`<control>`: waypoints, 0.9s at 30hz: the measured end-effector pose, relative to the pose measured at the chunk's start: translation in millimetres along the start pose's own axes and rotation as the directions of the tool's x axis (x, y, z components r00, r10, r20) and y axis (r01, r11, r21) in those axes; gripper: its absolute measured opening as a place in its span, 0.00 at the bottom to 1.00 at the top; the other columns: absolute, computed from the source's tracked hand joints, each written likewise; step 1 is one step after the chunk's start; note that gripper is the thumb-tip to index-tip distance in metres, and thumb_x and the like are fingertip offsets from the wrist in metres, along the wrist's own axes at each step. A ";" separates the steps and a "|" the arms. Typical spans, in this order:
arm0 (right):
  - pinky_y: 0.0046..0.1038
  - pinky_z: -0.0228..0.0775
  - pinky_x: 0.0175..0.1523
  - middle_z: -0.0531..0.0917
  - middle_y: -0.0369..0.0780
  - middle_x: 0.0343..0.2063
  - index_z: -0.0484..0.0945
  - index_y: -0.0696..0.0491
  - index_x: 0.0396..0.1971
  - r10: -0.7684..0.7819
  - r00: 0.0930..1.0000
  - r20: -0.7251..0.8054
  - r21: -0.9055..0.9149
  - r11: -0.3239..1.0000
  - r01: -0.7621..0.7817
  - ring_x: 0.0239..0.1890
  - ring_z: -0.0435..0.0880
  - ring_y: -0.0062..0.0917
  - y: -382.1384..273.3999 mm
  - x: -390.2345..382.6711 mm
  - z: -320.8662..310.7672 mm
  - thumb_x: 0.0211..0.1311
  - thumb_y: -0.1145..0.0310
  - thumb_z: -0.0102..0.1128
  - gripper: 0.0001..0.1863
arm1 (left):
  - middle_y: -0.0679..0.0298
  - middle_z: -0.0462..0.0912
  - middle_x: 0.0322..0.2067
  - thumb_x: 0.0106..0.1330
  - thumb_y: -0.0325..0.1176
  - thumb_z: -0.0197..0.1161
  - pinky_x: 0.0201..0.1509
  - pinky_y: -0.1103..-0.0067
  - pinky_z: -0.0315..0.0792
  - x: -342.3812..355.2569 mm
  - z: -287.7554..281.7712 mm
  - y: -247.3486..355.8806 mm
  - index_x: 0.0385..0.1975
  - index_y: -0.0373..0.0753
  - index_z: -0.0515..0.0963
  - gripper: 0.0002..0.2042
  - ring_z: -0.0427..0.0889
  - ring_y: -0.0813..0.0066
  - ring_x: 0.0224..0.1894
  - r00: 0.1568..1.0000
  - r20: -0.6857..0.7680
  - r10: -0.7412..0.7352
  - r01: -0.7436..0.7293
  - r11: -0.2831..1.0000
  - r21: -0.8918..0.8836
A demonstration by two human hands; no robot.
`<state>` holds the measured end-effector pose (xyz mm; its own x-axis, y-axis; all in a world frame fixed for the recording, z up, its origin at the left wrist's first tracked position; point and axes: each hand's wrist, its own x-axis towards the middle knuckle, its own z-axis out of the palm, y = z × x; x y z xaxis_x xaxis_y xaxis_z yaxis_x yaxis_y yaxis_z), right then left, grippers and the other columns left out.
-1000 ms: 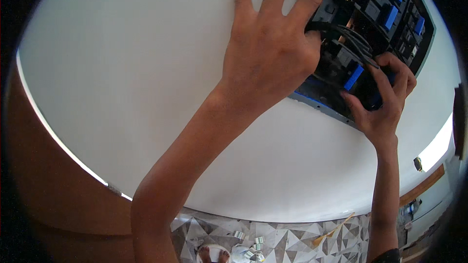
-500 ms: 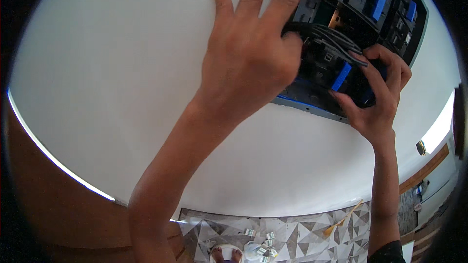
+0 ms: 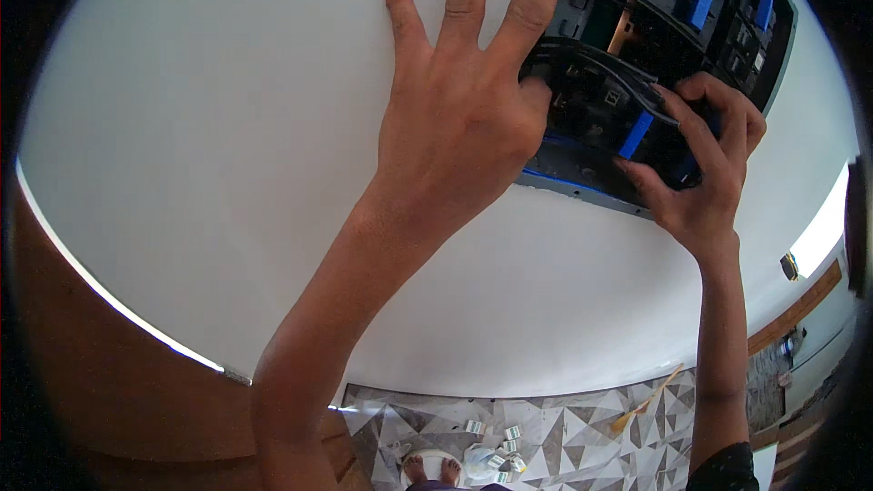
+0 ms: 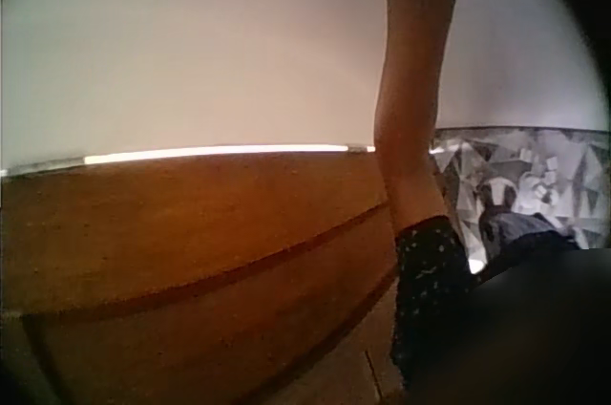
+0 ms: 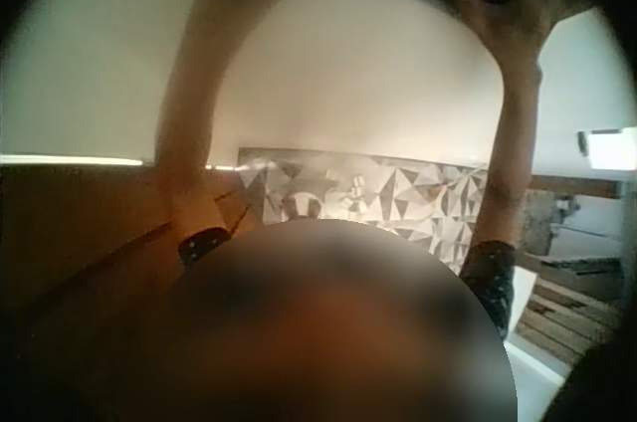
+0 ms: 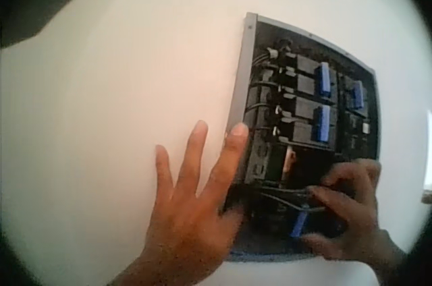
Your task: Installing and wiring circuit breakers into a residential electrical distribution panel.
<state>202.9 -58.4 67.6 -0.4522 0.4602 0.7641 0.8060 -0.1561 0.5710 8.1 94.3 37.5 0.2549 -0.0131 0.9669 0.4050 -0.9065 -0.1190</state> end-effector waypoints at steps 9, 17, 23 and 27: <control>0.34 0.50 0.60 0.76 0.40 0.49 0.82 0.52 0.44 0.021 0.999 -0.035 0.075 0.997 -0.018 0.56 0.65 0.34 0.8 0.7 1.1 0.34 0.62 0.78 0.30 | 0.49 0.59 0.68 0.63 0.34 0.62 0.65 0.37 0.45 10.4 -2.9 5.5 0.49 0.34 0.77 0.16 0.52 0.44 0.71 0.997 0.081 -0.001 -0.002 0.999 0.032; 0.36 0.55 0.60 0.70 0.41 0.54 0.76 0.54 0.50 0.080 0.985 -0.153 0.269 0.962 -0.036 0.55 0.66 0.34 -6.0 -6.4 -9.7 0.41 0.62 0.77 0.33 | 0.56 0.70 0.62 0.50 0.30 0.69 0.67 0.50 0.54 2.8 21.6 -11.6 0.25 0.48 0.84 0.03 0.66 0.53 0.64 0.940 -0.303 0.160 -0.181 0.983 -0.043; 0.27 0.71 0.46 0.76 0.44 0.43 0.70 0.61 0.51 0.737 0.658 -0.151 0.540 0.619 -0.570 0.40 0.77 0.30 -25.0 -60.0 -17.7 0.50 0.70 0.72 0.29 | 0.62 0.77 0.52 0.51 0.32 0.72 0.63 0.63 0.56 -43.3 17.8 52.7 0.35 0.51 0.85 0.10 0.69 0.62 0.59 0.934 -0.342 0.104 -0.135 0.988 -0.070; 0.33 0.73 0.46 0.78 0.50 0.42 0.69 0.64 0.52 0.739 0.656 -0.155 0.510 0.629 -0.587 0.42 0.80 0.39 -44.9 -41.5 -17.1 0.50 0.66 0.72 0.31 | 0.60 0.70 0.60 0.51 0.36 0.75 0.59 0.65 0.47 -20.3 29.4 81.5 0.44 0.58 0.84 0.19 0.62 0.61 0.63 0.971 -0.238 -0.017 0.019 1.000 0.005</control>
<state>178.9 -85.5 15.4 0.2393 0.0508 0.9696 0.9670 0.0776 -0.2427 61.7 33.1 1.5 0.0316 -0.0973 0.9948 0.4146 -0.9043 -0.1017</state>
